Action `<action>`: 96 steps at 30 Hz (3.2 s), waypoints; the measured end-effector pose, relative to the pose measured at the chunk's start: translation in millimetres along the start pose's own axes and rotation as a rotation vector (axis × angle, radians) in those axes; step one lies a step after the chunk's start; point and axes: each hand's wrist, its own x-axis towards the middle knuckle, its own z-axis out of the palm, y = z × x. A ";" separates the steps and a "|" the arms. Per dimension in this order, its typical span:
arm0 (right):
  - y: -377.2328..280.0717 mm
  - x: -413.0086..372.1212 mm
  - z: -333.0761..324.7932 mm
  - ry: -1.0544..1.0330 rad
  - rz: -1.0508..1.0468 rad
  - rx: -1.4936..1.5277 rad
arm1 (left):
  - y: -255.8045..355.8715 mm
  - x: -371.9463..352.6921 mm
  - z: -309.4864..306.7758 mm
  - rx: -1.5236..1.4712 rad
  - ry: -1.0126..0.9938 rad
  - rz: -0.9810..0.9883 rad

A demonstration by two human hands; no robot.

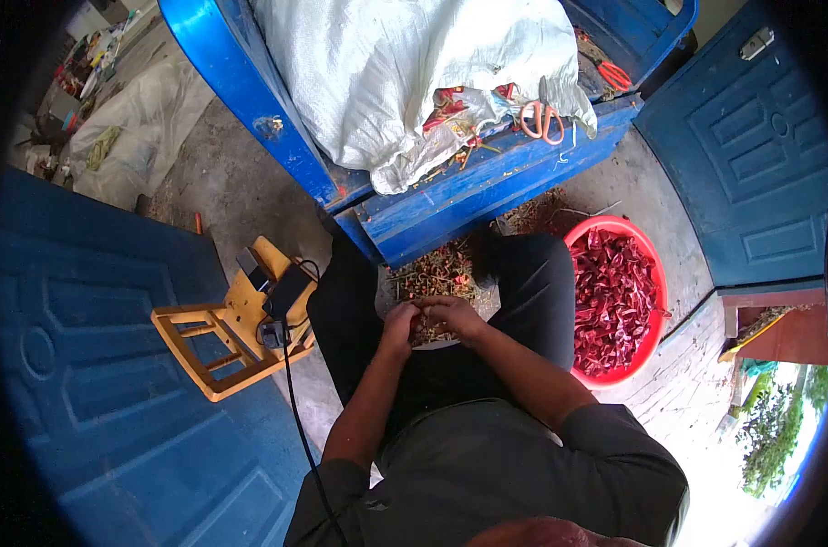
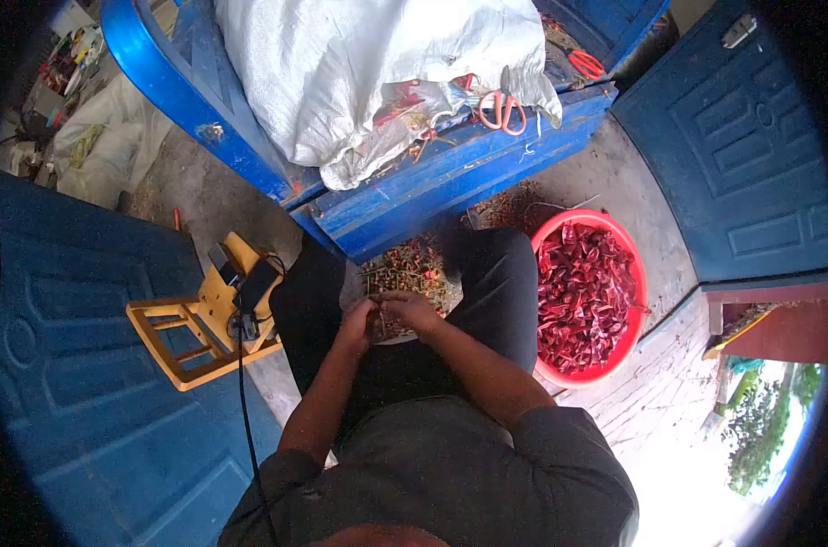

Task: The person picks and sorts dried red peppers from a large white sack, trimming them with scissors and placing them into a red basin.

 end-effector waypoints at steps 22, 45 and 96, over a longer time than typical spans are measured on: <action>-13.1 -2.0 -22.1 0.007 0.146 0.190 | 4.8 -5.1 13.1 0.050 -0.064 0.021; -40.9 -27.5 -9.0 0.382 -0.912 -0.751 | 24.1 -1.7 31.2 0.009 -0.252 -0.060; -19.1 10.3 -91.2 0.247 -0.032 0.065 | 20.1 4.0 35.4 0.078 0.048 0.021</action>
